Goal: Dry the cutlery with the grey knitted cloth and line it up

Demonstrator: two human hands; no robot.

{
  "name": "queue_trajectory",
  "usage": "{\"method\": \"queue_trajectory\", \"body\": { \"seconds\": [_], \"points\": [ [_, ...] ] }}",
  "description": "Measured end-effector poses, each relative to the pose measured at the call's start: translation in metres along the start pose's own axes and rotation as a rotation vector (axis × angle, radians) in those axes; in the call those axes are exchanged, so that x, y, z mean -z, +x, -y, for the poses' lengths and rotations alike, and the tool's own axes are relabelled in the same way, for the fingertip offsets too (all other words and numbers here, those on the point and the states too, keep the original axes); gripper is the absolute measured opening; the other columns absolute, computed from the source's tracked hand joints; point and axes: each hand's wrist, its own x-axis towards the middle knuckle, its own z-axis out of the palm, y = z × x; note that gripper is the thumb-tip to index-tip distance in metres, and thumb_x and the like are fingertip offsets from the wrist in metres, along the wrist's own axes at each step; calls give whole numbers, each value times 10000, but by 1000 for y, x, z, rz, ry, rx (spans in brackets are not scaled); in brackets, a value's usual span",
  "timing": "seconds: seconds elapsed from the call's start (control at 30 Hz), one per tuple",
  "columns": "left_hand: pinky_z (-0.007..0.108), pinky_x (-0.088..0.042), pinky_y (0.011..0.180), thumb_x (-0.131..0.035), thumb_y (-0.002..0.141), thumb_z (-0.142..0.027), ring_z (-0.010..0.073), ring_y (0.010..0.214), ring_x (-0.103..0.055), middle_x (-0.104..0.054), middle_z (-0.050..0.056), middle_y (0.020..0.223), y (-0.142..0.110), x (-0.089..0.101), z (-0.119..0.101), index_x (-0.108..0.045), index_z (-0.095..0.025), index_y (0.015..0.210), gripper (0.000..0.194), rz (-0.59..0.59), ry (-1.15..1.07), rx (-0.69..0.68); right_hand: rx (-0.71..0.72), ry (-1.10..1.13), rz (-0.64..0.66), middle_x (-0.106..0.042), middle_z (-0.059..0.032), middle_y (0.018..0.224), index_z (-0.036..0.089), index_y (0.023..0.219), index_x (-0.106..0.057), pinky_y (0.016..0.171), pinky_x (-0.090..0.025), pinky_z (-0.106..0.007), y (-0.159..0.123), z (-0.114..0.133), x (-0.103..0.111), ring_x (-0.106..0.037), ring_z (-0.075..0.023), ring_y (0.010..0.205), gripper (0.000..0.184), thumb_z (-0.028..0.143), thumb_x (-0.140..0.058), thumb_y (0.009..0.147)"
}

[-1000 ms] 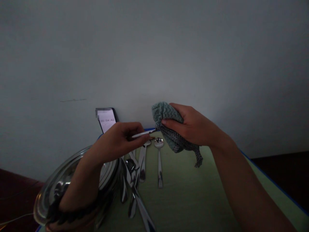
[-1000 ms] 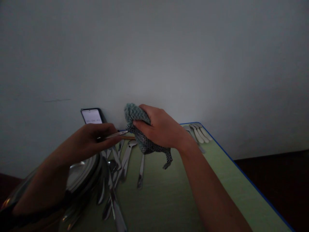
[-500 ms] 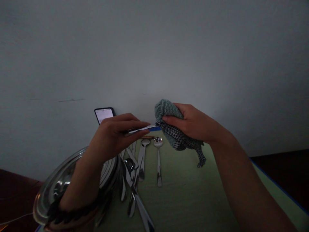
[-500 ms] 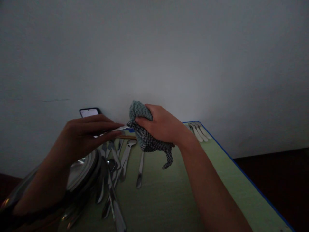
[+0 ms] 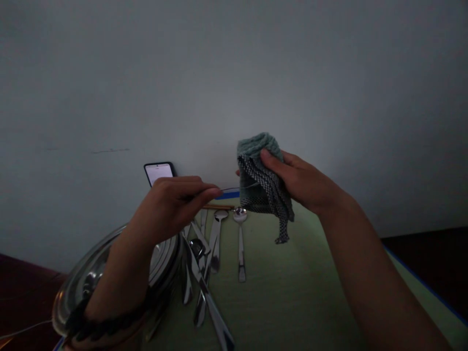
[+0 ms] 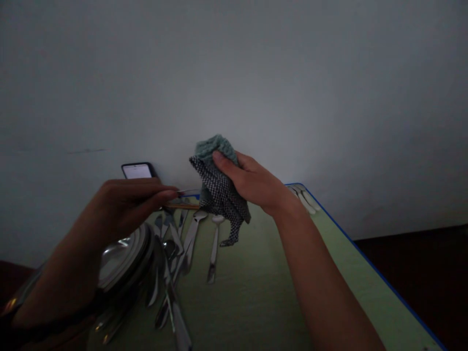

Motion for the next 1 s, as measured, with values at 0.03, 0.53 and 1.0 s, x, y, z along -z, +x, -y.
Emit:
{"method": "queue_trajectory", "body": {
  "seconds": [0.03, 0.53, 1.0],
  "points": [
    [192, -343, 466, -492, 878, -332, 69, 456, -449, -536, -34, 524, 0, 1, 0, -710, -138, 772, 309, 23, -15, 39, -7, 34, 10, -687, -42, 923, 196, 990, -635, 775, -521, -331, 0, 0, -1, -648, -172, 804, 371, 508, -488, 852],
    [191, -213, 397, -492, 844, -390, 65, 414, -297, -341, -65, 443, 2, -10, 0, -732, -151, 764, 348, 284, -117, 262, 40, -830, 312, -670, -16, 798, 175, 955, -671, 597, -409, -247, 1, 0, 1, -575, -141, 692, 257, 338, -642, 757],
    [182, -250, 411, -415, 844, -334, 72, 437, -363, -427, -39, 485, 6, -4, -15, -687, -141, 697, 365, 387, -160, 265, 77, -882, 432, -675, -9, 758, 167, 910, -694, 568, -361, -227, -2, 9, -10, -568, -130, 669, 259, 372, -575, 807]
  ]
}}
